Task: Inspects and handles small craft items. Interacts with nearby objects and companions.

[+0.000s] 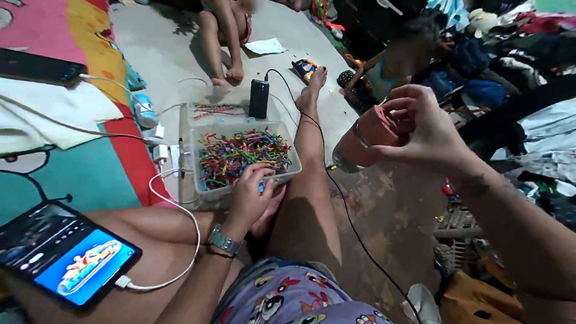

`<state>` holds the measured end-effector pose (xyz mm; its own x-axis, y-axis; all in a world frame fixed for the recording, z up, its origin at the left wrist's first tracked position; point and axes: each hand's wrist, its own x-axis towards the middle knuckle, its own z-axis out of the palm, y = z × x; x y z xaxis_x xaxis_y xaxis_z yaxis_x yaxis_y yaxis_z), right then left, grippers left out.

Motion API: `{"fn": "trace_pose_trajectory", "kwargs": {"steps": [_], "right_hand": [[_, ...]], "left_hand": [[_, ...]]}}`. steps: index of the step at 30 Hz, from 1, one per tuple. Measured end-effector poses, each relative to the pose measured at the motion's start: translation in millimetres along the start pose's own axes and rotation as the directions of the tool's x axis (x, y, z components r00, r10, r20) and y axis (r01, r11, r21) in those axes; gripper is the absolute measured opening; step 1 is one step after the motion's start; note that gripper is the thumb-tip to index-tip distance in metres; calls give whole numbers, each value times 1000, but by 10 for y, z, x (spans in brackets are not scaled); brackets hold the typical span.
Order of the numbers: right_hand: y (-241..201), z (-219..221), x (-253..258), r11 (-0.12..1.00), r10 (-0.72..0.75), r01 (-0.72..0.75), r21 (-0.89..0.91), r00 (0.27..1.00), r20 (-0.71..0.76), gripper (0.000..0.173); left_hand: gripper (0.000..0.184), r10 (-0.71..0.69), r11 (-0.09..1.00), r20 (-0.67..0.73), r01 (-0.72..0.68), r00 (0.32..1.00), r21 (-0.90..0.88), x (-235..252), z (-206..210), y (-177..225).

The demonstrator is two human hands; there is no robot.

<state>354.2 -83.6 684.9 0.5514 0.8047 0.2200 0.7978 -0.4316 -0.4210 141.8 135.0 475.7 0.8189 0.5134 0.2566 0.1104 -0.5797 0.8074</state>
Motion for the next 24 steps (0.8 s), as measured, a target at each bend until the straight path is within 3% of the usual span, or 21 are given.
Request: {"fn": "trace_pose_trajectory", "kwargs": {"steps": [9, 17, 24], "right_hand": [[-418, -442, 310, 998, -18, 22, 55, 998, -67, 93], [-663, -663, 414, 994, -102, 98, -46, 991, -91, 92], [-853, -751, 481, 990, -65, 52, -127, 993, -98, 91]], "left_hand": [[25, -3, 999, 5, 4, 1000, -45, -85, 17, -119], [28, 16, 999, 79, -19, 997, 41, -118, -14, -172], [29, 59, 990, 143, -76, 988, 115, -146, -10, -230]]}}
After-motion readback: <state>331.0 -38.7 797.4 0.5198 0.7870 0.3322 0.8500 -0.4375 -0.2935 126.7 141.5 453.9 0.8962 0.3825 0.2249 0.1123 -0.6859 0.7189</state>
